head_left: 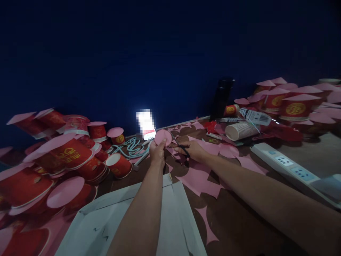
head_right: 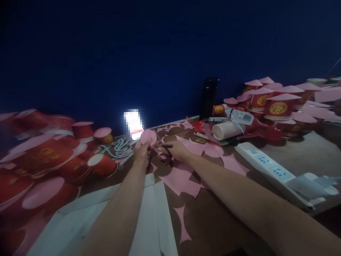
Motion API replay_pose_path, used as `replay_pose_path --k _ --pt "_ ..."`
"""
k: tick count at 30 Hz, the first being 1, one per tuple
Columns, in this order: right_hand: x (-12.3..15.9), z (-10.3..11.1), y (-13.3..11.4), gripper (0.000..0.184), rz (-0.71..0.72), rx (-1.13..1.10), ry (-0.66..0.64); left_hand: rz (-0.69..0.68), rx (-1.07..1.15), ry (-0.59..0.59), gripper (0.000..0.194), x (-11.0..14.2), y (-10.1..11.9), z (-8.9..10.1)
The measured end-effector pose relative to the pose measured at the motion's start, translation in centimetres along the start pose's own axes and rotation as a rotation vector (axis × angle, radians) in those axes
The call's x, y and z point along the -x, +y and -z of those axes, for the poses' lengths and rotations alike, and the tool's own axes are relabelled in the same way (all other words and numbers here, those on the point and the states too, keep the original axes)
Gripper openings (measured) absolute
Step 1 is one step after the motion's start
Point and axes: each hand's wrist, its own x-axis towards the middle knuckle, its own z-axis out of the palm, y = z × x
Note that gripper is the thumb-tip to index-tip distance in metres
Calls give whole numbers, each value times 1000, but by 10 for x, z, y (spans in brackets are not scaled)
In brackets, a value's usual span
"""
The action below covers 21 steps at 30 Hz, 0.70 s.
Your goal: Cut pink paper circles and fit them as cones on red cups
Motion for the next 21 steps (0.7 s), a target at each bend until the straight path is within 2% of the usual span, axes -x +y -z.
replay_pose_path --k 11,21 --pt "-1 3 0 50 51 14 7 45 45 -5 43 8 11 -4" --pt "-1 3 0 49 23 28 13 69 87 -6 42 11 15 -6"
